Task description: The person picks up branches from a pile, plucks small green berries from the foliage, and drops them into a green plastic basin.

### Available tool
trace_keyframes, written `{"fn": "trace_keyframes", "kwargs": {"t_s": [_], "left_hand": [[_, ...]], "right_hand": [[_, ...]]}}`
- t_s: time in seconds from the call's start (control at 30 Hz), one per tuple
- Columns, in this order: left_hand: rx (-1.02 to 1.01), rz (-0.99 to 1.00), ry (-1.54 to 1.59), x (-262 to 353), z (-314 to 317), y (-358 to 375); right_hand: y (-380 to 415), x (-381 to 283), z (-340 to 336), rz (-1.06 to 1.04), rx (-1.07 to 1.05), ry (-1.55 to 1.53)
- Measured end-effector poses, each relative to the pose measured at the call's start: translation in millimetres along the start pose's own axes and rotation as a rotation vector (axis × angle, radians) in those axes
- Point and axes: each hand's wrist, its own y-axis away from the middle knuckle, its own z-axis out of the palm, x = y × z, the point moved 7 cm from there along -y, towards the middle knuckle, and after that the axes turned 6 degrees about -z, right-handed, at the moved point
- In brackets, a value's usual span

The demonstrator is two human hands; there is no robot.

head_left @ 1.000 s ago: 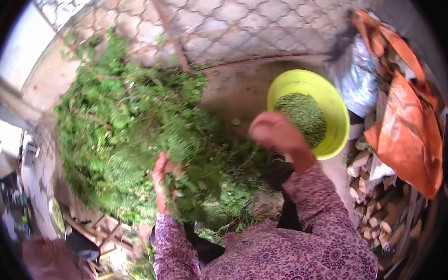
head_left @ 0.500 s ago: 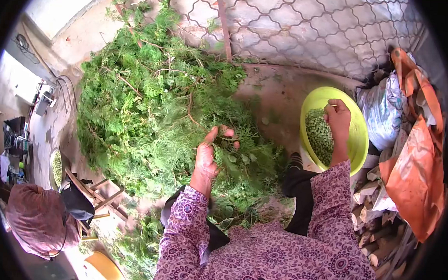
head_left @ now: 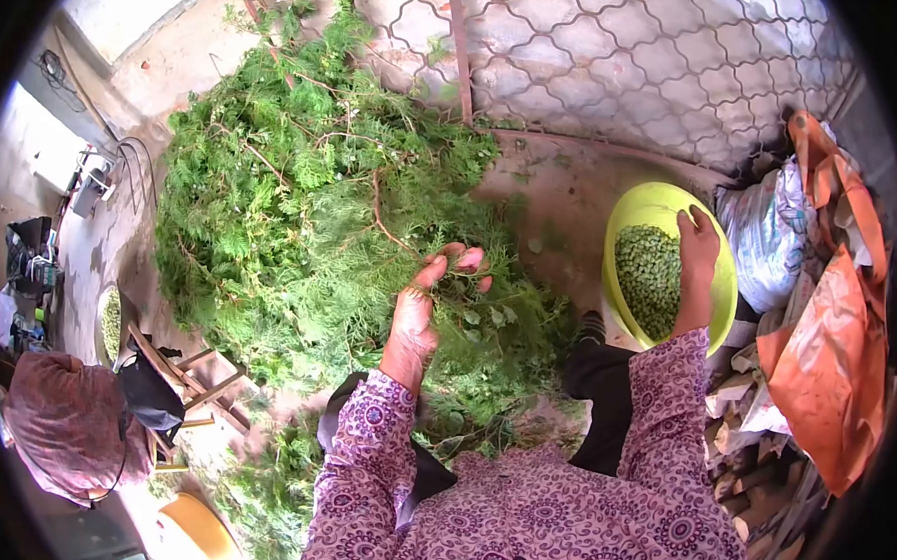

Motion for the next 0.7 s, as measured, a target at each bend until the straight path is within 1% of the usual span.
{"fn": "trace_keyframes", "kwargs": {"t_s": [0.07,0.13,0.2,0.27,0.33,0.37,0.43,0.47,0.5,0.53,0.57,0.63,0.7], "left_hand": [[-0.025,-0.025,0.045,-3.8,-1.0,-4.8],[-0.021,-0.025,0.044,-7.4,-5.2,-10.2],[-0.016,-0.027,0.042,-11.0,-4.0,-13.5],[-0.013,-0.064,0.070,-15.6,-1.0,-14.1],[0.000,-0.059,0.070,-21.4,-7.2,-19.4],[0.006,-0.049,0.074,-23.1,-9.4,-21.7],[-0.001,-0.051,0.070,-25.4,-8.6,-22.9],[-0.009,-0.051,0.066,-25.7,-8.3,-22.8],[-0.007,-0.050,0.066,-25.3,-8.5,-21.8],[0.020,-0.085,0.083,-27.1,-9.6,-20.4],[0.045,-0.119,0.099,-28.8,-10.7,-18.9],[0.074,-0.126,0.073,-28.5,-11.3,-15.3],[0.105,-0.134,0.049,-29.7,-14.4,-13.0]], "right_hand": [[9.1,-10.1,26.3,-0.019,-0.184,-0.543],[47.7,-72.4,39.4,-0.008,-0.432,-0.763],[97.8,-130.2,56.7,-0.133,-0.715,-0.771],[145.7,-169.8,68.7,-0.361,-0.972,-0.526],[177.5,-188.4,81.1,-0.555,-1.016,-0.593],[183.6,-188.6,87.0,-0.552,-1.016,-0.595],[190.3,-192.3,91.2,-0.703,-0.918,-0.437],[192.1,-193.1,92.5,-0.702,-0.920,-0.438],[190.2,-193.2,91.6,-0.677,-0.872,-0.455],[187.9,-193.2,90.6,-0.652,-0.823,-0.471],[189.0,-194.5,91.9,-0.652,-0.822,-0.471],[189.5,-196.4,91.9,-0.674,-0.761,-0.430],[191.8,-197.8,93.6,-0.706,-0.755,-0.386]]}}
